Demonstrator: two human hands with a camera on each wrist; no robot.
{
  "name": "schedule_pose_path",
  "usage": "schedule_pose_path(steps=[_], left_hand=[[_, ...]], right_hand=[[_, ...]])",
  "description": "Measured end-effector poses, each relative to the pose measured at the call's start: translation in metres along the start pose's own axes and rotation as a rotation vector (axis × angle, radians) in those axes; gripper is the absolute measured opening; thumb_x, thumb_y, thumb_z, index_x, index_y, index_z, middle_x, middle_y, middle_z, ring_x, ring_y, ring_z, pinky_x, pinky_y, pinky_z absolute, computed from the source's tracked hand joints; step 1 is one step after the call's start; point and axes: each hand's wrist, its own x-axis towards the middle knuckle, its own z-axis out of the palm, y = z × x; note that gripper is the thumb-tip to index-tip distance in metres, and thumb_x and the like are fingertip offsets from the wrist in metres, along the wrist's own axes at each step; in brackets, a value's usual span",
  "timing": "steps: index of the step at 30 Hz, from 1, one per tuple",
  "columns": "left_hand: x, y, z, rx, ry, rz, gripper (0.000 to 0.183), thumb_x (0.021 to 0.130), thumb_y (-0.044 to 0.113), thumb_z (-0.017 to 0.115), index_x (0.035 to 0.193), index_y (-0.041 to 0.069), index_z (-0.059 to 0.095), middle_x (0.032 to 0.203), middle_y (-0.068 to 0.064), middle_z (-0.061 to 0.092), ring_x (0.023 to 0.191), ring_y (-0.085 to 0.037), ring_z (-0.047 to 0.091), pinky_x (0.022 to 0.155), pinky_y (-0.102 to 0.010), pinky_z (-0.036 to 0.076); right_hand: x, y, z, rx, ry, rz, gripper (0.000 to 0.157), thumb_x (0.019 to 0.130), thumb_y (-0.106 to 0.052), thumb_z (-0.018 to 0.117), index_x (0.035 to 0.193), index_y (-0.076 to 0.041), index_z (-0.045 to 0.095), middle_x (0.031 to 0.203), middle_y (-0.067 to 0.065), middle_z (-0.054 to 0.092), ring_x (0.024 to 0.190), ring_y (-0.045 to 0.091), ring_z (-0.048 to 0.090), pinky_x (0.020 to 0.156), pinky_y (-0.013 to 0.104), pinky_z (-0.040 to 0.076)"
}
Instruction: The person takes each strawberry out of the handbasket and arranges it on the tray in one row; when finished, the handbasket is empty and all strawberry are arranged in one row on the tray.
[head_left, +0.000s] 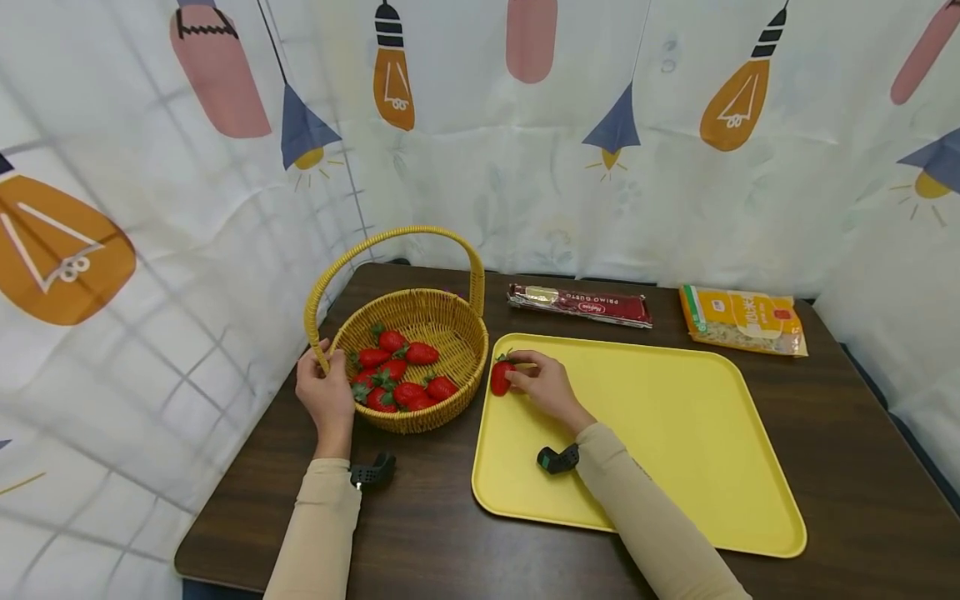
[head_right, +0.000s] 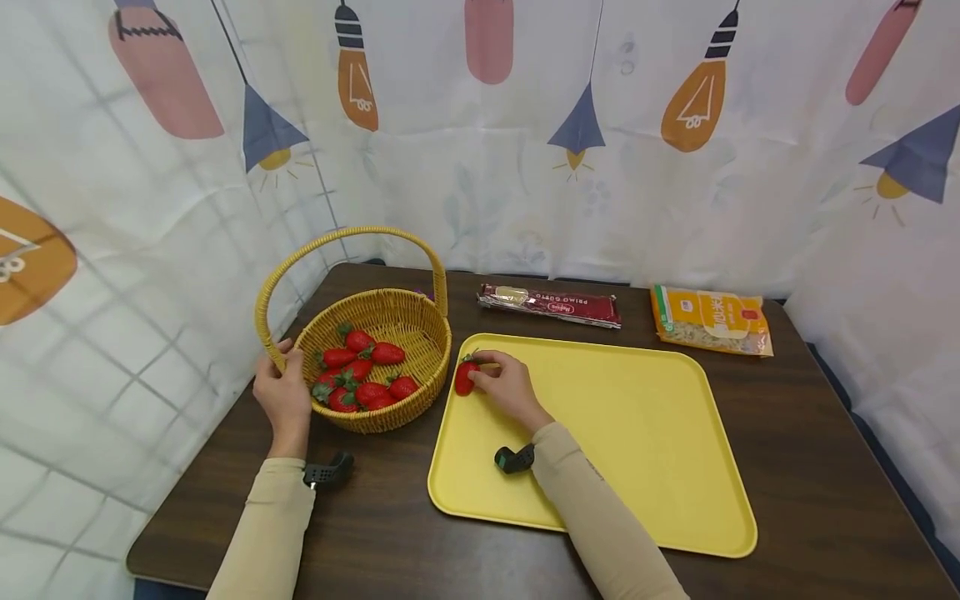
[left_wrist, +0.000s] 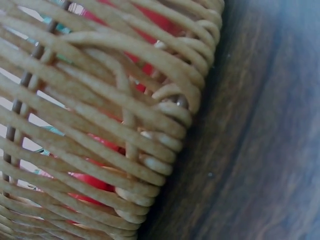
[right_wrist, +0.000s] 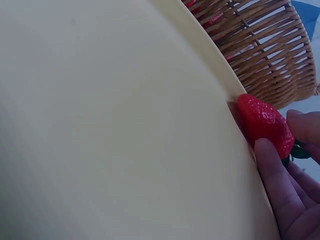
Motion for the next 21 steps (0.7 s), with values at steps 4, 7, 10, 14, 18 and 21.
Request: schedule_pose_path(steps=[4,7,10,14,18,21], left_hand=[[0.001,-0.001,-0.002,0.008,-0.029,-0.024,0.032,0.095,0.012,0.057,0.117,-0.01,0.062,0.125,-0.023,0.054,0.098,-0.012,0.051,0.084,-0.024,0.037],[0.004,-0.005,-0.002,0.003,-0.036,-0.019,0.031,0.095,0.01,0.057,0.118,-0.011,0.062,0.126,-0.024,0.054,0.096,-0.007,0.049,0.083,-0.024,0.036],[0.01,-0.016,-0.001,0.003,-0.042,-0.019,0.031,0.096,0.012,0.058,0.118,-0.009,0.063,0.127,-0.02,0.055,0.098,-0.006,0.049,0.083,-0.024,0.036],[0.015,-0.032,-0.001,0.023,-0.042,-0.056,0.034,0.097,0.022,0.058,0.124,0.002,0.065,0.109,-0.005,0.06,0.09,-0.006,0.049,0.079,-0.024,0.037],[0.016,-0.037,-0.001,0.042,-0.048,-0.084,0.036,0.098,0.025,0.058,0.128,0.008,0.065,0.088,0.004,0.057,0.072,-0.011,0.043,0.072,-0.027,0.035],[0.016,-0.037,-0.002,0.061,-0.061,-0.093,0.038,0.097,0.026,0.058,0.129,0.007,0.064,0.094,-0.003,0.062,0.078,-0.014,0.047,0.075,-0.027,0.036]], right_hand=[[0.002,-0.001,-0.001,0.012,0.006,0.011,0.037,0.089,-0.006,0.07,0.124,-0.002,0.064,0.116,0.021,0.063,0.088,0.026,0.07,0.069,0.035,0.058],[0.003,0.001,-0.003,0.012,0.013,0.002,0.036,0.09,-0.006,0.069,0.125,-0.002,0.063,0.12,0.02,0.062,0.089,0.028,0.069,0.069,0.035,0.058],[0.004,0.002,-0.005,0.002,0.064,-0.025,0.032,0.091,-0.008,0.067,0.123,-0.002,0.064,0.12,0.018,0.062,0.085,0.031,0.069,0.067,0.035,0.058],[0.005,0.0,-0.008,-0.027,0.179,-0.068,0.027,0.095,-0.011,0.064,0.119,-0.001,0.065,0.116,0.017,0.065,0.081,0.034,0.067,0.062,0.032,0.057],[0.004,-0.006,-0.01,0.011,0.263,-0.108,0.026,0.096,-0.01,0.061,0.118,0.003,0.065,0.112,0.018,0.065,0.082,0.039,0.064,0.06,0.03,0.056],[0.003,-0.014,-0.009,0.08,0.265,-0.137,0.023,0.097,-0.008,0.059,0.115,0.006,0.065,0.108,0.021,0.065,0.084,0.046,0.059,0.061,0.032,0.057]])
